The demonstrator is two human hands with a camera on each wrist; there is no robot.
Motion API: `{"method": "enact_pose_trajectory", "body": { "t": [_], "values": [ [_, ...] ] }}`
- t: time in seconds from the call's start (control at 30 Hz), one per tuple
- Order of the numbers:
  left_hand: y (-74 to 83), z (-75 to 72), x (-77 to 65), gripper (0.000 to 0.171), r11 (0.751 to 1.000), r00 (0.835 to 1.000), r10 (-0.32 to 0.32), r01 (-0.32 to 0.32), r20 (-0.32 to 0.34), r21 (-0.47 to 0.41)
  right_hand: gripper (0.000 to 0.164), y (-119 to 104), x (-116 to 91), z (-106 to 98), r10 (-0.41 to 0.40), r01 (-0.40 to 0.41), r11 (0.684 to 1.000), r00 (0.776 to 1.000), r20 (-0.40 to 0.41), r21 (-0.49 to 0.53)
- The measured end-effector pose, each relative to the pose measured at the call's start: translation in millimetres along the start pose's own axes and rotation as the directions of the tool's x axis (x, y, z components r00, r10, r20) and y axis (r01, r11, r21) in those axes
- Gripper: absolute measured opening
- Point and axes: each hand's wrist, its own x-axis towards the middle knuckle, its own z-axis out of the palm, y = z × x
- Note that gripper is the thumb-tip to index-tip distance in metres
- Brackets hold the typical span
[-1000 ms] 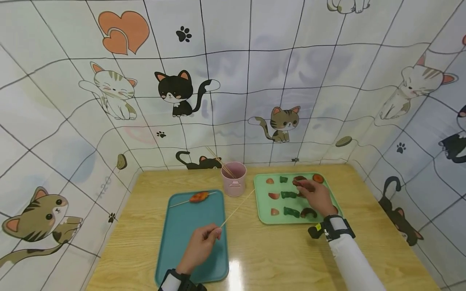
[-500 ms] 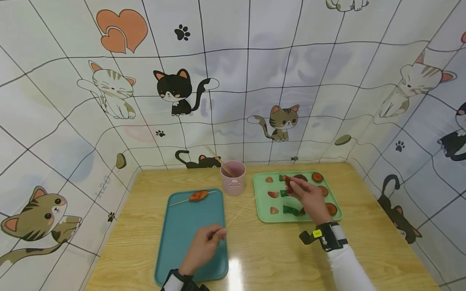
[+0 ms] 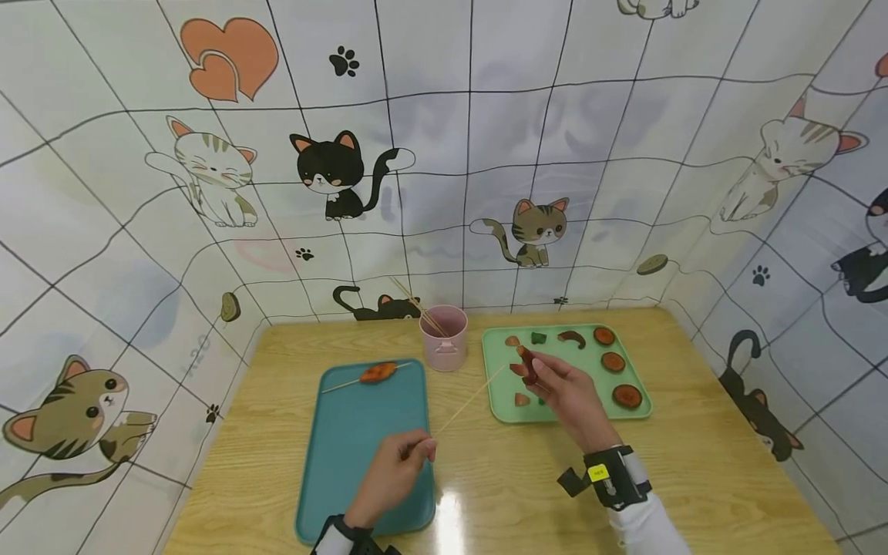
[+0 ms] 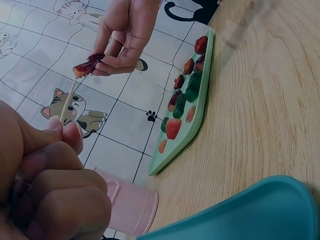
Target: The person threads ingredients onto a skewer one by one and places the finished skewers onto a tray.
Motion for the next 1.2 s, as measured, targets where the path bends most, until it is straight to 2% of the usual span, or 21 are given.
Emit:
{"method": "enact_pose_trajectory", "body": {
  "t": [0.4, 0.6, 0.93, 1.2],
  "values": [
    [-1.1, 1.1, 0.0, 0.038, 0.999, 1.000, 0.012, -0.013, 0.016, 0.043, 0.043, 9.1, -3.3, 17.2, -0.029, 0.029, 1.000, 1.000, 0.001, -0.001],
    [-1.2, 1.8, 0.4, 0.032, 0.999, 1.000, 0.009, -0.009, 0.013, 0.047, 0.037, 10.7, -4.4, 24.1, -0.043, 0.043, 0.999, 0.999, -0.002, 0.019],
    [-3.9, 2.5, -0.2, 0.032, 1.000, 1.000, 0.003, -0.003, 0.020, 0.017, 0.041, 12.8, -5.6, 29.9, -0.031, 0.032, 0.999, 0.999, -0.019, 0.014],
    [-4.0, 3.9, 0.5, 0.032, 0.999, 1.000, 0.002, -0.002, 0.011, 0.040, 0.043, 14.3, -8.9, 31.3, -0.018, 0.018, 1.000, 1.000, -0.018, 0.008]
  ]
}}
